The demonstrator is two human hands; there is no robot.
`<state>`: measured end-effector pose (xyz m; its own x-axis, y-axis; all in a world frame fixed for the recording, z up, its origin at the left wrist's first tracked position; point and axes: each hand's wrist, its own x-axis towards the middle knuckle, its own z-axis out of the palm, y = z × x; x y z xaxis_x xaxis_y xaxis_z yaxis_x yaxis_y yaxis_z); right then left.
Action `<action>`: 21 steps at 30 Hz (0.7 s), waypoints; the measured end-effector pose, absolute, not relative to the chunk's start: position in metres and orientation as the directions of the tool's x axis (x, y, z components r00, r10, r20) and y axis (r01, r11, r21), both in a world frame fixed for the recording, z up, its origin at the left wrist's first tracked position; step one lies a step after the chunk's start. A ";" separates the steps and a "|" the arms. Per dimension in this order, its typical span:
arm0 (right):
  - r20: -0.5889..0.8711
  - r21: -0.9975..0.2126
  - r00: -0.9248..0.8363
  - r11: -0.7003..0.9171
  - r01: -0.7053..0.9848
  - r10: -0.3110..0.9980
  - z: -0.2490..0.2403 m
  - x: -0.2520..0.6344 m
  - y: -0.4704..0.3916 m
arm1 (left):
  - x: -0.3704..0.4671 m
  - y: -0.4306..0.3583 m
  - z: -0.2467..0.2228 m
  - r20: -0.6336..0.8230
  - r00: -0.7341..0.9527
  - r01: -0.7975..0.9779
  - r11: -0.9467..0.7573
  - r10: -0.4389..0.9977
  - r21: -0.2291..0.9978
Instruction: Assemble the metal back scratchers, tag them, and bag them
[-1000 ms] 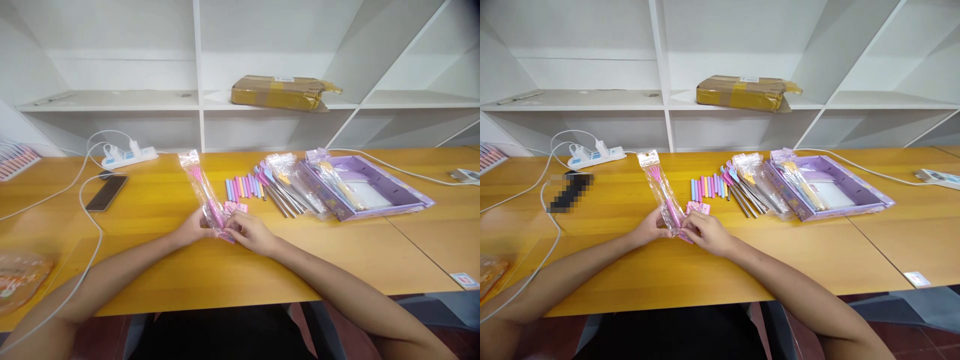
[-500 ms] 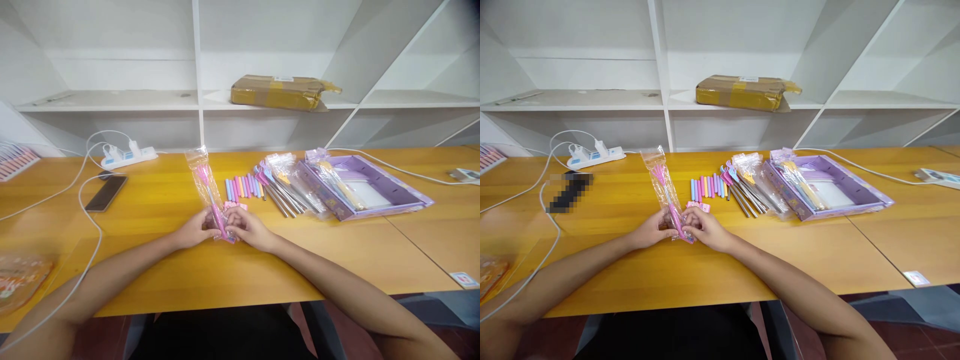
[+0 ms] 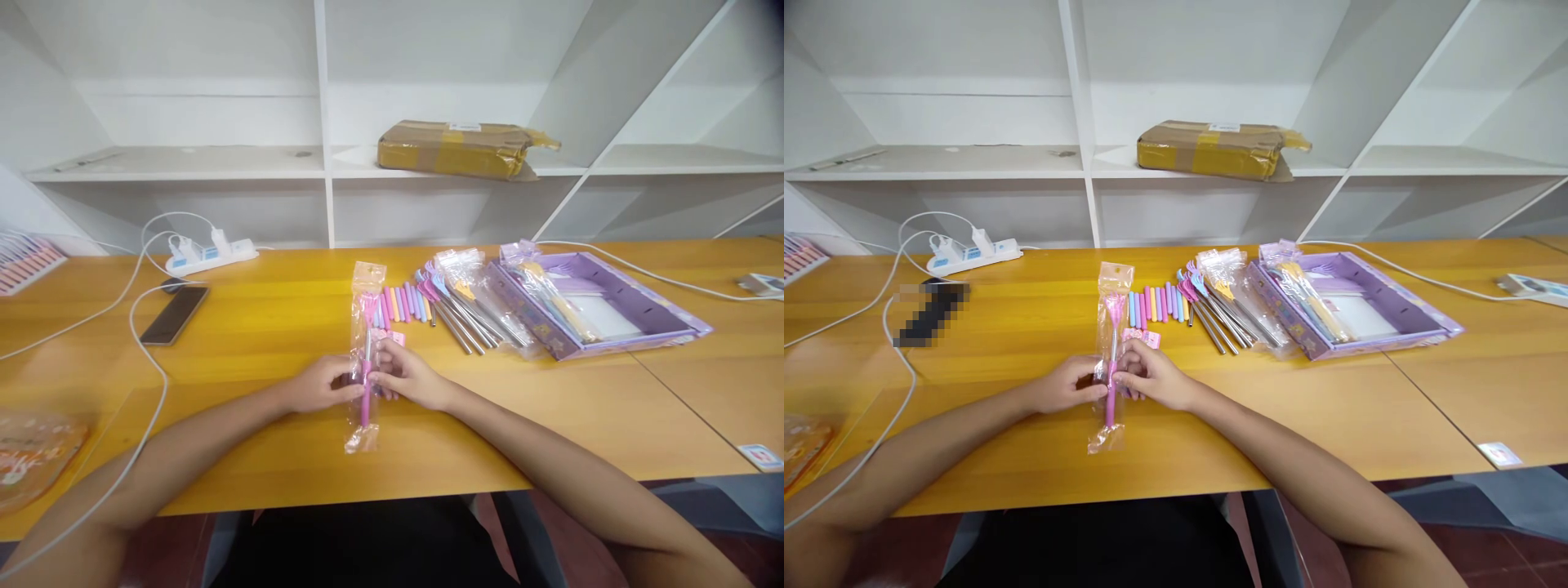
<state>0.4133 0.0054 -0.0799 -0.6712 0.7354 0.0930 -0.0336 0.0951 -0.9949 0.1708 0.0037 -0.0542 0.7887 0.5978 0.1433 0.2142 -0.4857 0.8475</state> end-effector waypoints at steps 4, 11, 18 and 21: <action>0.048 -0.999 -0.685 0.047 -0.019 0.727 -0.077 0.412 0.004 | 0.170 0.005 -0.051 0.196 0.721 0.139 -0.416 0.664 0.899; 0.015 -1.000 -0.687 -0.004 -0.026 0.726 -0.076 0.412 0.004 | 0.166 0.007 -0.058 0.230 0.628 0.212 -0.447 0.743 0.869; 0.033 -0.985 -0.765 -0.108 -0.133 0.643 -0.076 0.414 0.005 | 0.165 0.008 -0.064 0.145 0.637 0.167 -0.319 0.757 0.933; -0.079 -0.976 -0.864 -0.215 -0.035 0.497 -0.068 0.418 0.000 | 0.166 0.011 -0.071 0.101 0.499 0.082 -0.162 0.861 0.983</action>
<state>0.4179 0.0000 -0.0677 -0.8643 0.4968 -0.0789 -0.0346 -0.2152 -0.9760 0.1658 0.0109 -0.0713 0.4990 0.8607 0.1008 0.0817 -0.1625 0.9833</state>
